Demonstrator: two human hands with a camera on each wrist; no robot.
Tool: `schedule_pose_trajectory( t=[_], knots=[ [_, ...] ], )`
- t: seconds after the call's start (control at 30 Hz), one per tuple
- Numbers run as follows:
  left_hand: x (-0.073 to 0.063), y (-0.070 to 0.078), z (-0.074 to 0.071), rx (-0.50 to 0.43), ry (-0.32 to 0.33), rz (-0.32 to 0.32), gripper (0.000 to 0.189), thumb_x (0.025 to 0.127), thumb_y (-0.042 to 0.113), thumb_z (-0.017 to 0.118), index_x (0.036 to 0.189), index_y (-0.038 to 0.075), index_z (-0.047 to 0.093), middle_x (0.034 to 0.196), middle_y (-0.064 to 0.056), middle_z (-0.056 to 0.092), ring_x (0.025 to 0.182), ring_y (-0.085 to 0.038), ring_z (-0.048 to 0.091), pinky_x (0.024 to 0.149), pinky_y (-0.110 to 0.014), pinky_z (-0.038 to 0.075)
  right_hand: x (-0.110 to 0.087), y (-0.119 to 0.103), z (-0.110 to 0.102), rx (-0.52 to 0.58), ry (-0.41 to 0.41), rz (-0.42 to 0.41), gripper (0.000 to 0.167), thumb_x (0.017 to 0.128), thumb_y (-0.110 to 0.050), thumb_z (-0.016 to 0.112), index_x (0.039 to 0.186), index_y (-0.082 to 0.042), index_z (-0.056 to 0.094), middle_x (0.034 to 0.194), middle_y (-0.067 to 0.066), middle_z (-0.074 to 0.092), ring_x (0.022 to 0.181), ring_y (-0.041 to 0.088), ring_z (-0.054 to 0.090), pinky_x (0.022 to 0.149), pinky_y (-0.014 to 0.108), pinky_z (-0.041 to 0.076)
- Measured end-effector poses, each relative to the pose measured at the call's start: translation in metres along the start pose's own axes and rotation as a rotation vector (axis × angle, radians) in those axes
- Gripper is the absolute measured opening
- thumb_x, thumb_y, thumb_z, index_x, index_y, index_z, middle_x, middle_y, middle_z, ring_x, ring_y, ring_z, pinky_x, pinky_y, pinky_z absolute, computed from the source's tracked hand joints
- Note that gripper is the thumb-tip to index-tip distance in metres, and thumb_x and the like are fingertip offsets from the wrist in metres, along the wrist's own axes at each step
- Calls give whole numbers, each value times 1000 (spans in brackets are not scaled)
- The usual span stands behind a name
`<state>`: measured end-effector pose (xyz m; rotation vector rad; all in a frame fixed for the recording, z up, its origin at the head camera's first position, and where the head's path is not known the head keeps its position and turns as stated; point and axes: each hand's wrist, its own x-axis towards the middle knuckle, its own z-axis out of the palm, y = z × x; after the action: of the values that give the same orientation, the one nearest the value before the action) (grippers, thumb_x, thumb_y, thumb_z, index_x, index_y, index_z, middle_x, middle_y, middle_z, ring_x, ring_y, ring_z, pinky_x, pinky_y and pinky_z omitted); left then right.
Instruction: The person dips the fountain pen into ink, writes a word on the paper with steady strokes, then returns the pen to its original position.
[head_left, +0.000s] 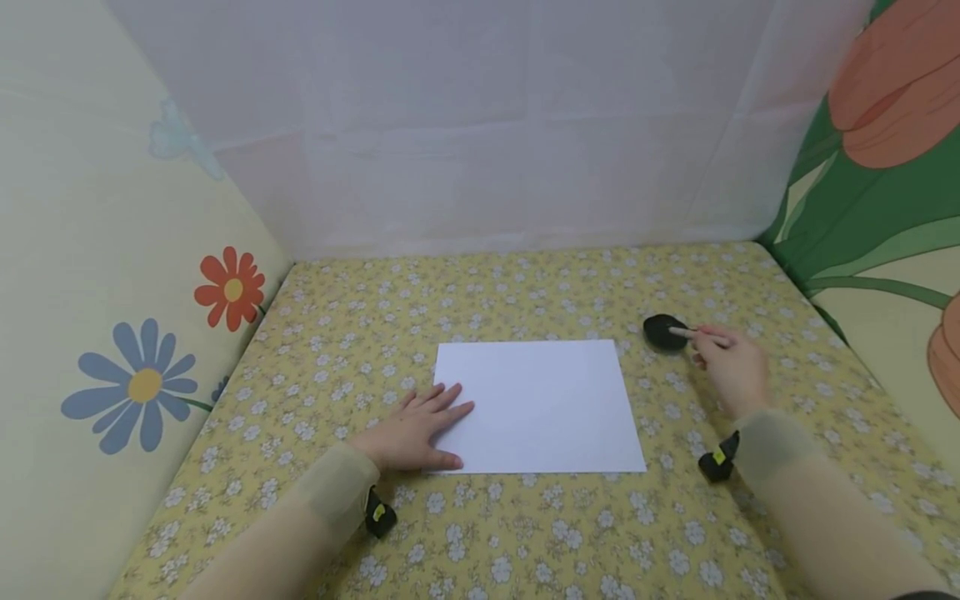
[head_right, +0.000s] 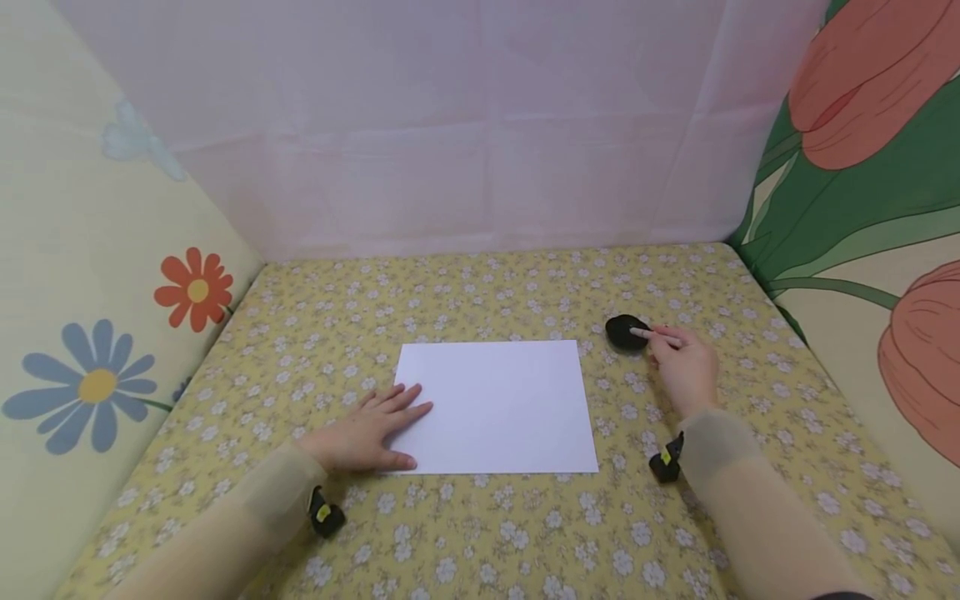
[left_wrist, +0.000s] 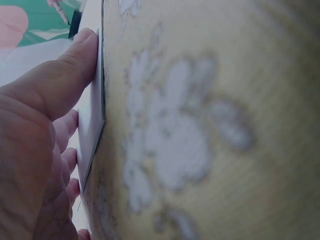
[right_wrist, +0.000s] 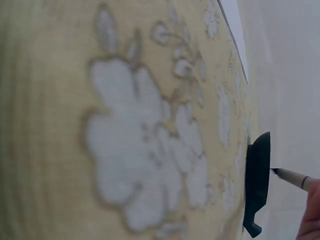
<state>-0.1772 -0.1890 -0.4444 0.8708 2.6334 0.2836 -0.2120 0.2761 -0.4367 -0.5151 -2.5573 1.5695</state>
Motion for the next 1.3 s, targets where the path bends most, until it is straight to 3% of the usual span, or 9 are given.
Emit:
schedule_pose_trajectory(
  t=[0.4, 0.67, 1.03, 1.3],
  knots=[
    [-2, -2, 2, 7, -4, 1, 86, 85, 66, 56, 154, 27, 23, 162, -2, 5, 147, -28, 2, 115, -57, 2, -7, -1, 6, 56, -5, 9, 61, 92, -56, 53, 138, -15, 54, 116, 14, 64, 64, 19, 56, 40, 34, 38],
    [-2, -1, 2, 5, -10, -11, 87, 84, 67, 56, 154, 28, 23, 162, -1, 5, 147, -27, 1, 115, -56, 2, -18, -12, 18, 141, -42, -27, 63, 89, -54, 59, 135, -12, 56, 114, 15, 66, 92, 21, 62, 69, 27, 53],
    [-1, 0, 1, 11, -30, -28, 87, 84, 66, 57, 154, 29, 22, 162, 0, 4, 147, -26, 0, 116, -55, 1, -33, -35, 36, 192, -224, -194, 58, 93, -46, 59, 131, -2, 57, 101, 6, 70, 90, 25, 62, 77, 32, 52],
    [1, 2, -1, 13, -29, -25, 86, 84, 66, 57, 154, 28, 23, 162, -1, 4, 147, -26, 0, 115, -55, 0, -43, -52, 63, 231, -337, -196, 49, 94, -39, 61, 123, 0, 61, 102, 12, 69, 87, 20, 64, 78, 34, 54]
  ],
)
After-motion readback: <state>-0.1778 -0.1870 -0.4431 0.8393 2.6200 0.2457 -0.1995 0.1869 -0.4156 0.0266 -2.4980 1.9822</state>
